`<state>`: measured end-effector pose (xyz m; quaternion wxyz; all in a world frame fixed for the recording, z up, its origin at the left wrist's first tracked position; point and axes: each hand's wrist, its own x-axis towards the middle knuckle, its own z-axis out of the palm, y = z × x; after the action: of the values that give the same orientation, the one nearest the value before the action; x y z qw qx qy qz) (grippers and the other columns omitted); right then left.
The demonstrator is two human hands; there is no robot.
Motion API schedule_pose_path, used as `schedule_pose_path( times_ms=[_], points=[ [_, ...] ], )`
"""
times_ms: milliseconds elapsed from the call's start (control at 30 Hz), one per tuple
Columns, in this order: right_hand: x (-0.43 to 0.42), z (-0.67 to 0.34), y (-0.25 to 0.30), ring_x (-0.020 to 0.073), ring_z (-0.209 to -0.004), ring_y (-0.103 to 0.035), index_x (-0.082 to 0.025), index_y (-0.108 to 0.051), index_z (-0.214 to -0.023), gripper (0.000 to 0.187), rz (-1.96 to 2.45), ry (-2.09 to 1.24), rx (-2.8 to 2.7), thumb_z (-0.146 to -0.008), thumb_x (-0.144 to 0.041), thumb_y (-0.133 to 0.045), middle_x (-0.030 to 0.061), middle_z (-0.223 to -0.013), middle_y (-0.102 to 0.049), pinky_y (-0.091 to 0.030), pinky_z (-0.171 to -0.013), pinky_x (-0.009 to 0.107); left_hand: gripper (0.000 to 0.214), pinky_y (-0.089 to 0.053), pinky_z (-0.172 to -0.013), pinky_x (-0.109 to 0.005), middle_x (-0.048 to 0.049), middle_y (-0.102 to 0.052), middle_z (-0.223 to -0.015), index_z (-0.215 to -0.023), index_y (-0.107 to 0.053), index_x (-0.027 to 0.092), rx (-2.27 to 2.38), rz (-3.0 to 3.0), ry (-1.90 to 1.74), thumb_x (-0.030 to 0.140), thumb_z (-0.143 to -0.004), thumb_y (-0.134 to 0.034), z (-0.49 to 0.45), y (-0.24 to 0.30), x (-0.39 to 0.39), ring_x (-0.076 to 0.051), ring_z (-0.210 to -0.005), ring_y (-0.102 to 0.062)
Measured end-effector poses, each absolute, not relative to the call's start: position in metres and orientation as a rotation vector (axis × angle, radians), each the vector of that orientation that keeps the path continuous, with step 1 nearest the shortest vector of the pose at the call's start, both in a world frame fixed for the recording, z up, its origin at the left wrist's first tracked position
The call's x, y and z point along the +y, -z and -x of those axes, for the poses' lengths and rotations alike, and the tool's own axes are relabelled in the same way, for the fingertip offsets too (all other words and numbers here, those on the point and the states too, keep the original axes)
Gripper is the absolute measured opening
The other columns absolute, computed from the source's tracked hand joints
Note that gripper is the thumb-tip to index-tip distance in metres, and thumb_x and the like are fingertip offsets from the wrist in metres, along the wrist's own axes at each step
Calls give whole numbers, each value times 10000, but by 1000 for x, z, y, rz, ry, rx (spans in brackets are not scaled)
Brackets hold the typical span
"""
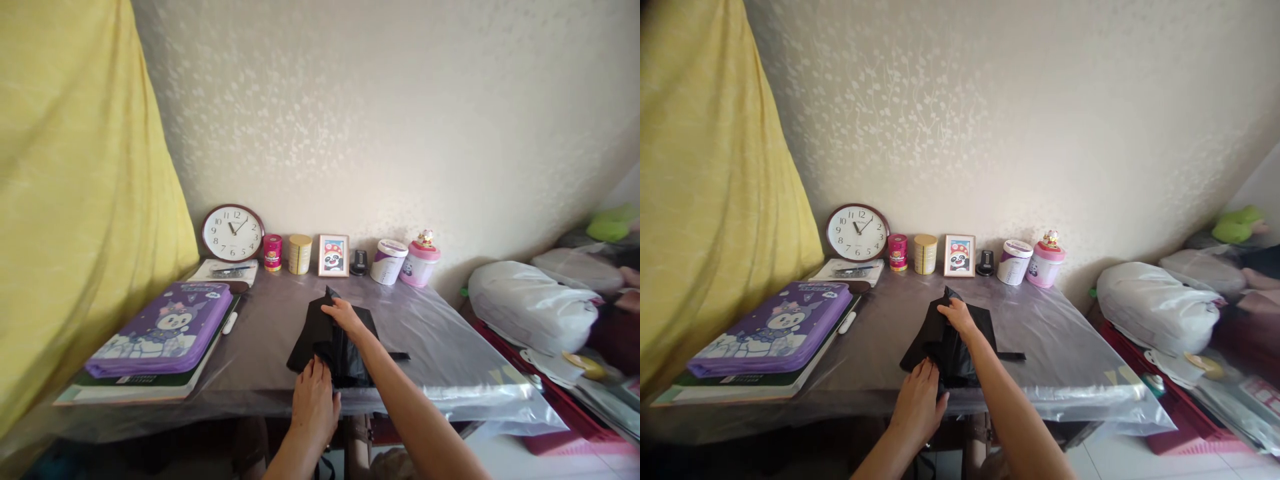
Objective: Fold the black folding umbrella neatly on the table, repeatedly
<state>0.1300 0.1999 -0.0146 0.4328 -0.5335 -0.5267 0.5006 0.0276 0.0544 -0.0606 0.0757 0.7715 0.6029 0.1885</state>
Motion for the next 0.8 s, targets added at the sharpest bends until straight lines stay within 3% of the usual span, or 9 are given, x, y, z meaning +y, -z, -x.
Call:
schedule_pose_path(
  times_ms=[200,367,567,733,800],
  points=[
    [212,-131,34,151,-658,-642,-162,-590,-935,210,1547,-935,-1596,-743,-245,-593,1,-665,-659,-499,-600,244,402,-379,-932,-395,-123,-556,-1184,-1149,-557,110,1801,-2288,-568,245,-780,-468,-27,53,52,-275,-1138,-457],
    [211,-132,39,154,-705,-674,-148,-579,-1002,237,1383,-995,-1795,-821,-274,-492,40,-753,-704,-507,-733,288,346,-398,-893,-390,-109,-577,-1108,-1103,-565,123,1821,-2339,-644,234,-786,-481,-25,52,50,-261,-1056,-500],
    [195,-126,28,158,-794,-668,-176,-616,-1033,270,1356,-900,-2037,-793,-204,-496,36,-852,-715,-494,-784,292,214,-445,-749,-344,-64,-571,-912,-882,-592,168,1862,-2356,-820,218,-848,-388,-19,31,50,-206,-867,-542],
    [187,-126,21,171,-902,-641,-217,-669,-996,249,1318,-741,-2218,-785,-243,-538,19,-963,-702,-474,-832,280,410,-336,-997,-439,-83,-485,-1283,-1212,-492,179,1706,-2536,-954,250,-809,-456,-22,45,59,-246,-1178,-427],
    [185,-128,20,171,-912,-639,-210,-672,-1001,254,1259,-768,-2237,-793,-257,-533,22,-984,-697,-473,-835,274,485,-297,-1033,-460,-74,-457,-1336,-1276,-444,191,1677,-2554,-903,272,-798,-471,-24,55,63,-255,-1242,-373]
  ],
)
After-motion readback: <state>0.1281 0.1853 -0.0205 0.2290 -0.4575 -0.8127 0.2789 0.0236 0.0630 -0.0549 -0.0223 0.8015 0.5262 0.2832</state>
